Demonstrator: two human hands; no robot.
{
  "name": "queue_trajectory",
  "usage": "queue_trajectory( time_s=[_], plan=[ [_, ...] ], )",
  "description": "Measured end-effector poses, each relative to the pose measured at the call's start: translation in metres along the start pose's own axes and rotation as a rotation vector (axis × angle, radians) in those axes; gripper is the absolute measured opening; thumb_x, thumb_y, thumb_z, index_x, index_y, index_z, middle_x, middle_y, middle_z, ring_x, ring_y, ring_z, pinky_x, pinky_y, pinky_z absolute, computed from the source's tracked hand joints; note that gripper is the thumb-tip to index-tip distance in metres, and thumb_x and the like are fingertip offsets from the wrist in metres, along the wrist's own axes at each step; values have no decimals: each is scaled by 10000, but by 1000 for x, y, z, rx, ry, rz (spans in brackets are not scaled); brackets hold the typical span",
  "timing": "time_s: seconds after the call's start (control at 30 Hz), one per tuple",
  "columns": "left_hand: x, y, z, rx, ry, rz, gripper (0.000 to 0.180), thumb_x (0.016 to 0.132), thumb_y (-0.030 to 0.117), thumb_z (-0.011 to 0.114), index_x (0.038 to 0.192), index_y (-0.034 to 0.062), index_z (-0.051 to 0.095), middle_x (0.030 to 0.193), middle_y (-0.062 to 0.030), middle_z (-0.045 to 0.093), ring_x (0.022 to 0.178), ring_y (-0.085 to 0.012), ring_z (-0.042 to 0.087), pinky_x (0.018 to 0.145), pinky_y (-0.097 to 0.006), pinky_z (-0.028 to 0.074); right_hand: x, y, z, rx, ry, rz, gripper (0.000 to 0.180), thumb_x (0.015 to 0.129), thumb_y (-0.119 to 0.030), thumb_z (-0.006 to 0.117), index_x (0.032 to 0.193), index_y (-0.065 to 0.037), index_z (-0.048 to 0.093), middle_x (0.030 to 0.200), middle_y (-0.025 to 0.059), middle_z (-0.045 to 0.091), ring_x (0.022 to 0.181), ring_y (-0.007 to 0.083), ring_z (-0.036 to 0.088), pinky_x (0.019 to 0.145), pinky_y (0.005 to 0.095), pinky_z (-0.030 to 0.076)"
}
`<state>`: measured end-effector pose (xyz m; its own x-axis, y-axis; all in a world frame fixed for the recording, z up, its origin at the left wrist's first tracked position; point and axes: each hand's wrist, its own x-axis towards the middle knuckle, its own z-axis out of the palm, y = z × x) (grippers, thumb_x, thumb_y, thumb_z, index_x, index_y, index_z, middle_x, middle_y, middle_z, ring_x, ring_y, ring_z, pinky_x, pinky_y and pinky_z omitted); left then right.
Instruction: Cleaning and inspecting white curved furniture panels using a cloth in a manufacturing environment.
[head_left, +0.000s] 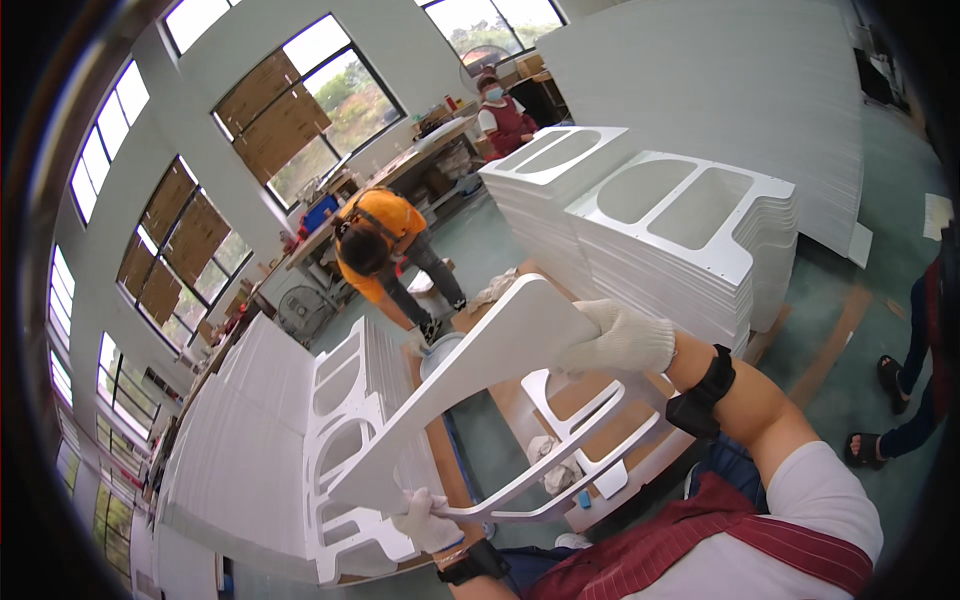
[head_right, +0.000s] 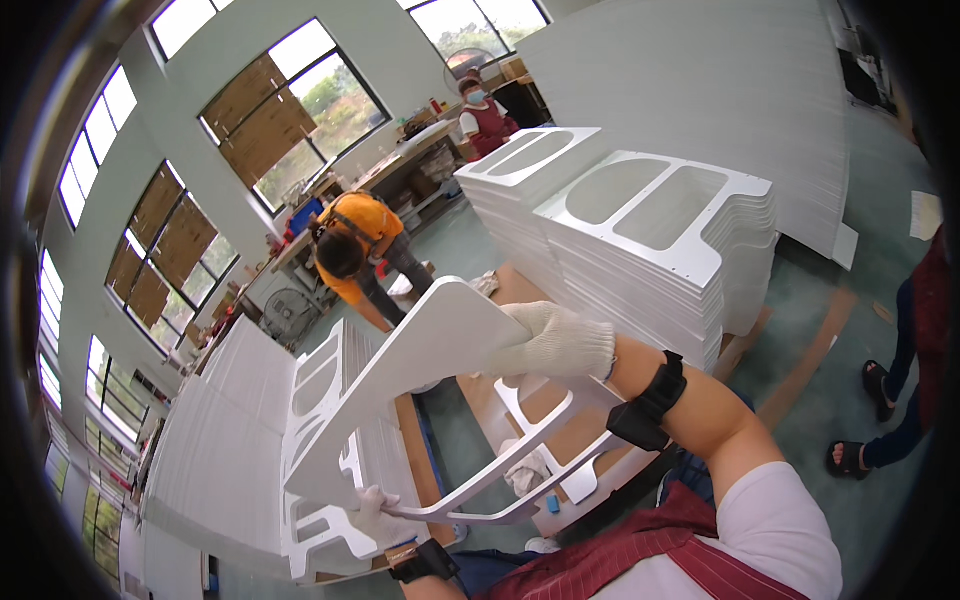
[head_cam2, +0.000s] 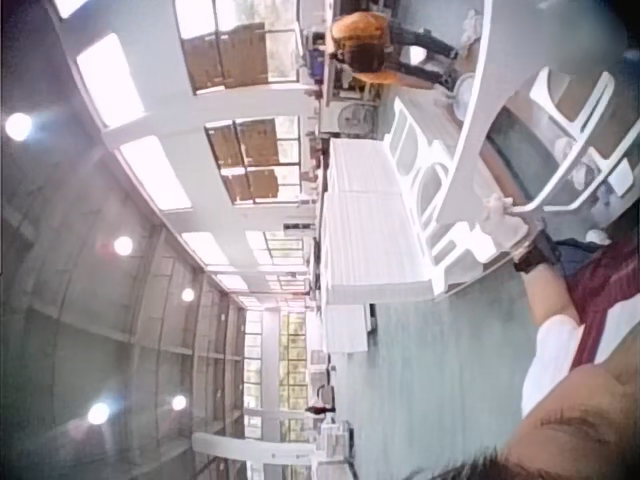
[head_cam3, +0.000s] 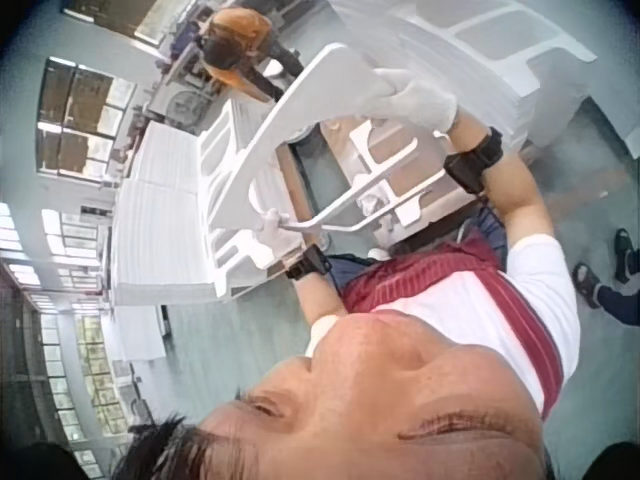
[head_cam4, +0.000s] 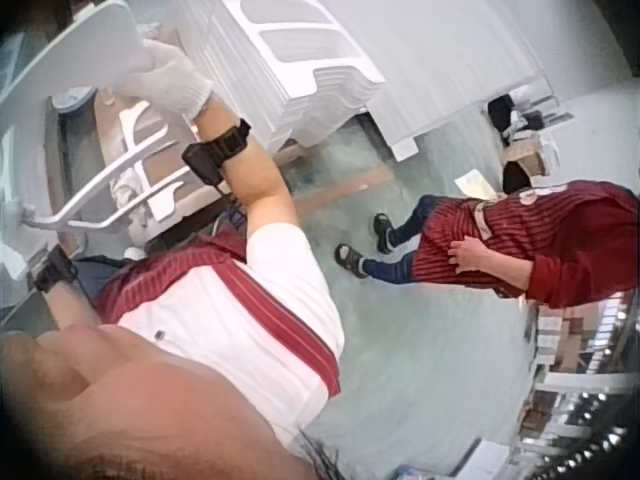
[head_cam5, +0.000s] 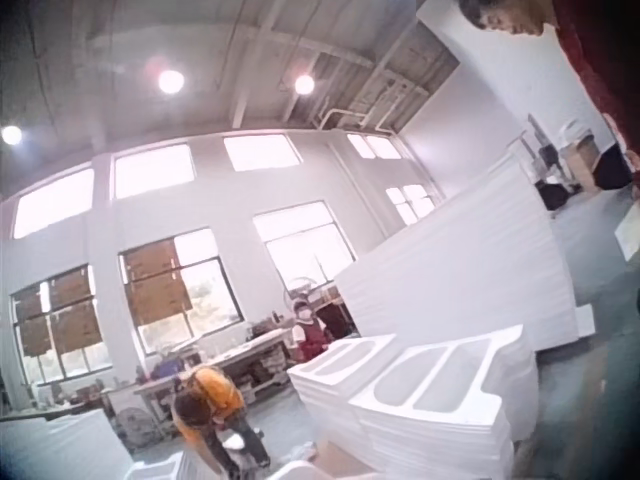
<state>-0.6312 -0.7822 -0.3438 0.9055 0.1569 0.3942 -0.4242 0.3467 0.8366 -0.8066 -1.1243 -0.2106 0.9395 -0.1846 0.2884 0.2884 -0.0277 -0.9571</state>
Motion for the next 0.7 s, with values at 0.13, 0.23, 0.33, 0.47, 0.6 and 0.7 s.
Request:
queue_trajectory(
  time_s=[0.13, 0.23, 0.33, 0.47, 0.6, 0.7],
  plan=[
    [5, -13, -8, -33, -24, -62, 135, 731, 40, 666, 747, 47, 533, 554, -63, 523, 449, -164, 503, 479, -292, 464, -10, 13, -2, 17, -39, 88, 268, 875, -147, 721, 1117, -35, 698, 933, 12, 715, 827, 77, 639, 756, 252, 528],
    [28, -48, -41, 186, 109, -85, 129, 745, 56, 668, 729, 50, 539, 569, -49, 507, 470, -172, 518, 492, -300, 469, -21, 42, -8, -127, -93, 179, 280, 874, -119, 694, 1138, -25, 686, 970, 22, 713, 850, 87, 637, 801, 260, 522],
    [23, -30, -23, 9, 152, -305, 114, 784, 81, 668, 759, 64, 558, 585, -28, 501, 481, -174, 527, 488, -309, 456, -43, 85, -29, -160, -110, 179, 335, 865, -99, 683, 1187, -12, 658, 1000, 45, 708, 907, 115, 642, 858, 274, 514],
    [43, -45, -43, 34, 180, -415, 87, 812, 104, 681, 808, 65, 603, 582, -20, 500, 477, -169, 525, 484, -306, 452, -79, 93, -56, 3, -150, 482, 412, 853, -102, 692, 1240, 18, 614, 1067, 102, 714, 999, 164, 657, 917, 302, 510],
    [47, -54, -35, 120, 115, -495, 112, 818, 127, 717, 868, 48, 655, 634, -13, 524, 508, -165, 538, 488, -301, 456, -110, 112, -69, 29, -171, 538, 417, 853, -115, 693, 1233, 32, 605, 1091, 133, 725, 1022, 195, 672, 946, 327, 507],
    [47, -59, -28, 164, 109, -525, 132, 817, 124, 735, 895, 41, 669, 684, -7, 542, 535, -161, 548, 492, -303, 462, -118, 125, -65, 30, -71, 559, 345, 839, -98, 706, 1158, 20, 647, 1003, 124, 741, 953, 195, 698, 919, 321, 523]
  ],
)
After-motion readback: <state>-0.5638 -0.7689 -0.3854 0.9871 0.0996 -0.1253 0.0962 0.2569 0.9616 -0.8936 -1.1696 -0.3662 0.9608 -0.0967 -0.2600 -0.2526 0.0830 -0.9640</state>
